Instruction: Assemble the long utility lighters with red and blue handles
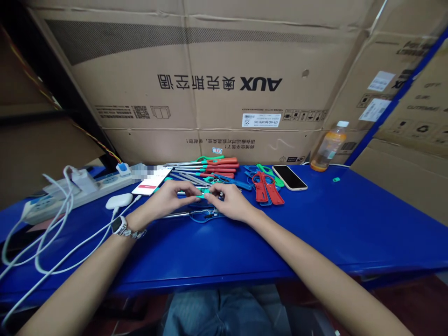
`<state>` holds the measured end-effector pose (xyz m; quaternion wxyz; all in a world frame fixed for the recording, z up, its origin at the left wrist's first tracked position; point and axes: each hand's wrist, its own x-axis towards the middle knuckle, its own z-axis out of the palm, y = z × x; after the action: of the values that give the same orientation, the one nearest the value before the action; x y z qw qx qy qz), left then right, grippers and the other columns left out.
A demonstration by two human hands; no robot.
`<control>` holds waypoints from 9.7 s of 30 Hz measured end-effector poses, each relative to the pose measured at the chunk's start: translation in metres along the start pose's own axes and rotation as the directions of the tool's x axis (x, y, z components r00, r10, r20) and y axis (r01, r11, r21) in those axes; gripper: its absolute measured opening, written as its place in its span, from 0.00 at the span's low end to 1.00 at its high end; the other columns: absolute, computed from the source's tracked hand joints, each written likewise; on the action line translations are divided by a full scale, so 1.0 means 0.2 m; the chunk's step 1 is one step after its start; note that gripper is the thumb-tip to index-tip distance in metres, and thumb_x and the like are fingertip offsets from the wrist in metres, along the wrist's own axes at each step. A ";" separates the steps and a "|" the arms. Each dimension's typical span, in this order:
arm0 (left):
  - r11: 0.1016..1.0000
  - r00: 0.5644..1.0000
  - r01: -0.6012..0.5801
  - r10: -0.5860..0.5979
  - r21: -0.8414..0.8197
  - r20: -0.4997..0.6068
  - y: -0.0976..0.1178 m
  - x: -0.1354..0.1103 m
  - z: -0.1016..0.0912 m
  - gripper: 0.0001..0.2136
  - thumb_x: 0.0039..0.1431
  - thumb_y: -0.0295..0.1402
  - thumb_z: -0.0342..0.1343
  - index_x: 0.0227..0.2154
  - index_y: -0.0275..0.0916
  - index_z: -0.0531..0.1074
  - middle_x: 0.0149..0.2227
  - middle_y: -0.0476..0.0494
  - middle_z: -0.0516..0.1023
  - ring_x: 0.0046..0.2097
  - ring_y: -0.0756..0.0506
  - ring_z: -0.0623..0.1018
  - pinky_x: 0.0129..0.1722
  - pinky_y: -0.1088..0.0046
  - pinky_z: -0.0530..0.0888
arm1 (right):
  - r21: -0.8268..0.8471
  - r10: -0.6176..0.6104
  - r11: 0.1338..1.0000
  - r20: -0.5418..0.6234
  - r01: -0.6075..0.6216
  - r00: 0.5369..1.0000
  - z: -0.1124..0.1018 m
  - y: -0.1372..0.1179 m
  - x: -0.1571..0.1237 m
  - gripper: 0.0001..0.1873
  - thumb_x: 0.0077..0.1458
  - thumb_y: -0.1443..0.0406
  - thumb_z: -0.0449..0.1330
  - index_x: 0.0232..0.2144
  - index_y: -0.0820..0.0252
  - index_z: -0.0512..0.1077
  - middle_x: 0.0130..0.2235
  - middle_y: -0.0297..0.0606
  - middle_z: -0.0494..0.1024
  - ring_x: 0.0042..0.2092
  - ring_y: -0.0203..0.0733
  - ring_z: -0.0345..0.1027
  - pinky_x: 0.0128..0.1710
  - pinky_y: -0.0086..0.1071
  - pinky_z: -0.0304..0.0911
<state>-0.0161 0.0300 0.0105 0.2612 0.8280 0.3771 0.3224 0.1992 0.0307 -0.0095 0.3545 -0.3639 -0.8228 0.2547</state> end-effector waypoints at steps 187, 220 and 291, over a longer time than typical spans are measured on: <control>0.932 0.990 -0.107 0.069 0.348 0.121 -0.03 -0.12 0.16 0.17 0.61 0.45 0.58 0.48 0.41 0.73 0.46 0.41 0.75 0.50 0.39 0.74 0.51 0.58 0.71 | -0.182 -0.059 0.983 -0.132 0.034 0.989 -0.16 0.14 -0.15 0.13 0.64 0.58 0.56 0.42 0.60 0.75 0.40 0.40 0.77 0.41 0.41 0.72 0.44 0.35 0.65; 0.932 0.993 -0.077 0.039 0.354 0.114 -0.04 -0.14 0.18 0.21 0.62 0.45 0.57 0.54 0.40 0.69 0.53 0.37 0.74 0.54 0.37 0.72 0.55 0.57 0.70 | -0.182 -0.149 0.974 -0.058 0.136 0.987 -0.07 0.09 -0.18 0.15 0.63 0.56 0.57 0.47 0.58 0.71 0.44 0.42 0.77 0.46 0.45 0.72 0.48 0.39 0.65; 0.904 0.846 0.072 0.168 0.421 -0.506 0.00 -0.13 -0.08 0.08 0.60 0.39 0.57 0.34 0.40 0.70 0.38 0.44 0.73 0.44 0.42 0.72 0.47 0.63 0.69 | -0.339 0.037 0.941 0.054 -0.016 0.998 0.01 -0.03 -0.15 0.17 0.68 0.55 0.48 0.30 0.58 0.65 0.29 0.37 0.74 0.30 0.41 0.67 0.30 0.32 0.55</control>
<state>-0.0400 0.0122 0.0124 -0.0480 0.7522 0.4738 0.4554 0.2089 0.0032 -0.0177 0.2586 -0.4225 -0.8596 0.1251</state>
